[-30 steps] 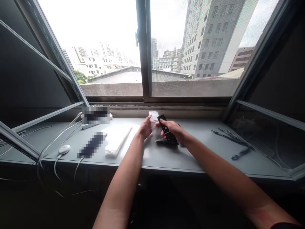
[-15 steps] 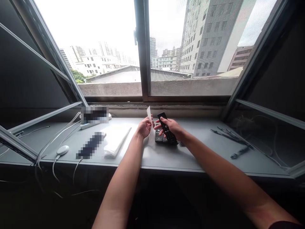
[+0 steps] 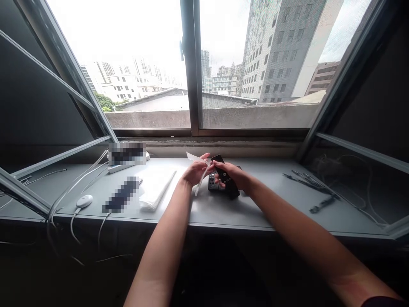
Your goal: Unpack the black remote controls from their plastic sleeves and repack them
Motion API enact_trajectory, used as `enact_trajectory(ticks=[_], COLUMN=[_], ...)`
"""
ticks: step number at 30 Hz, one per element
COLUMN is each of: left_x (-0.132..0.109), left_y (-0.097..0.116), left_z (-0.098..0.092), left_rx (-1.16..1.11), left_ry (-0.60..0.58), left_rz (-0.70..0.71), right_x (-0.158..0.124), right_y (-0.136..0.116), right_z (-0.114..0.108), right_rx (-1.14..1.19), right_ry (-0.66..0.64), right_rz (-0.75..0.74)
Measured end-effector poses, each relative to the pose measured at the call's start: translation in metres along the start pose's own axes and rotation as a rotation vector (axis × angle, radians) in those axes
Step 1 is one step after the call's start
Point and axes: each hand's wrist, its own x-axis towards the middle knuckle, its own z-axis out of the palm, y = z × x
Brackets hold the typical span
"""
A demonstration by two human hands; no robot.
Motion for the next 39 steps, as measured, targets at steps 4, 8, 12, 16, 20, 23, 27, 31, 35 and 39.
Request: enact_trajectory(ticks=[4, 8, 12, 16, 20, 23, 27, 31, 35, 39], left_x=[0.0, 0.004, 0.007, 0.009, 0.01, 0.004, -0.025, -0.064, -0.086, -0.088], left_y=[0.002, 0.006, 0.002, -0.01, -0.007, 0.013, 0.062, 0.113, 0.14, 0.141], left_z=[-0.001, -0.004, -0.002, 0.003, 0.0, -0.009, -0.025, -0.043, -0.062, -0.083], left_rx=[-0.02, 0.008, 0.092, 0.299, 0.348, 0.432, 0.744, 1.064, 1.32, 1.716], left_ry=[-0.04, -0.078, -0.077, 0.142, 0.328, 0.457, 0.485, 0.551, 0.557, 0.52], left_rz=[0.011, -0.049, -0.147, -0.015, 0.173, 0.275, 0.246, 0.072, -0.1, -0.192], right_x=[-0.001, 0.0, 0.003, 0.002, 0.001, 0.002, 0.002, 0.003, 0.004, 0.005], right_y=[-0.002, -0.001, 0.0, -0.002, -0.002, -0.001, 0.0, 0.003, 0.006, 0.006], right_z=[0.001, 0.003, 0.004, 0.008, 0.01, 0.009, 0.008, 0.007, 0.003, 0.004], right_rx=[0.083, 0.075, 0.04, -0.003, 0.014, 0.056, 0.063, 0.045, 0.039, 0.055], right_ry=[-0.014, 0.031, 0.132, 0.208, 0.168, 0.122, 0.136, 0.128, 0.12, 0.127], right_rz=[0.005, -0.018, -0.004, 0.007, -0.026, -0.063, -0.062, -0.056, -0.051, -0.046])
